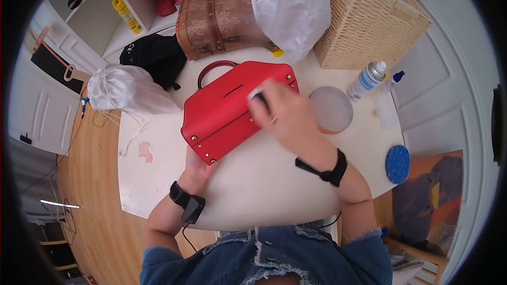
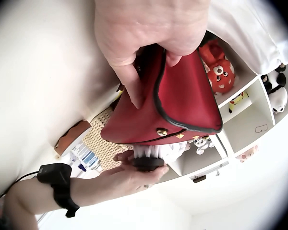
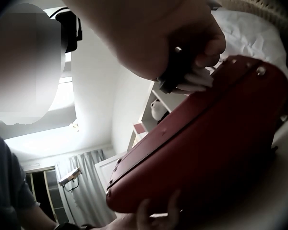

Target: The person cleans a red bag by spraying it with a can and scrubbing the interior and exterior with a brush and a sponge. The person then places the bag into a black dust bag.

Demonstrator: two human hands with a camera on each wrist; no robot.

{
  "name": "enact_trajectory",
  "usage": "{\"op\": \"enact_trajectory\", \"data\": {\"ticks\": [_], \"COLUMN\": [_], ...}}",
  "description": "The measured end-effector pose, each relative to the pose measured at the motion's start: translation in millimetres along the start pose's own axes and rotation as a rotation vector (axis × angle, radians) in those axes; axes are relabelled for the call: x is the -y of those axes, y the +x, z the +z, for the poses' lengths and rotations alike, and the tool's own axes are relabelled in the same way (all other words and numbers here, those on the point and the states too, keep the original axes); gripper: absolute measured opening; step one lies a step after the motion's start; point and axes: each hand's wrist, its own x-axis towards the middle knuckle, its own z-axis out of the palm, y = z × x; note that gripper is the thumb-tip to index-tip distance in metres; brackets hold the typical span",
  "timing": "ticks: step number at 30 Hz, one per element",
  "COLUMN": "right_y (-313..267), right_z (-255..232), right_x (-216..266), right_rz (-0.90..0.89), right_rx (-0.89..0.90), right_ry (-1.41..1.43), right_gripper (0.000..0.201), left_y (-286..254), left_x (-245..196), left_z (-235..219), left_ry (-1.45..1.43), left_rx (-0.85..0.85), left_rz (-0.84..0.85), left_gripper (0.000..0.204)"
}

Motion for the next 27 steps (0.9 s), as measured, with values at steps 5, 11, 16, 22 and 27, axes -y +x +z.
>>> {"op": "enact_trajectory", "data": {"ticks": [5, 11, 16, 22, 27], "right_y": [-9, 22, 23, 9, 0], "right_z": [-9, -44, -53, -43, -47], "right_x": [18, -52, -66, -5, 8], "right_rz": [-0.125, 0.338, 0.382, 0.068, -0.106], "right_rx": [0.339, 0.157, 0.117, 0.344, 0.535], "right_ry": [0.209, 0.183, 0.079, 0.039, 0.223], "right_gripper": [0.024, 0.024, 0.025, 0.029, 0.034], "left_y": [-2, -2, -3, -2, 0], "left_x": [4, -1, 1, 0, -3], "left_z": [18, 2, 7, 2, -3], "left_ry": [0.123, 0.013, 0.011, 0.012, 0.011], "left_rx": [-0.061, -0.074, -0.070, 0.020, 0.052], "left_rz": [0.062, 0.015, 0.032, 0.005, -0.021], "left_gripper": [0.035, 0.032, 0.032, 0.035, 0.036]}}
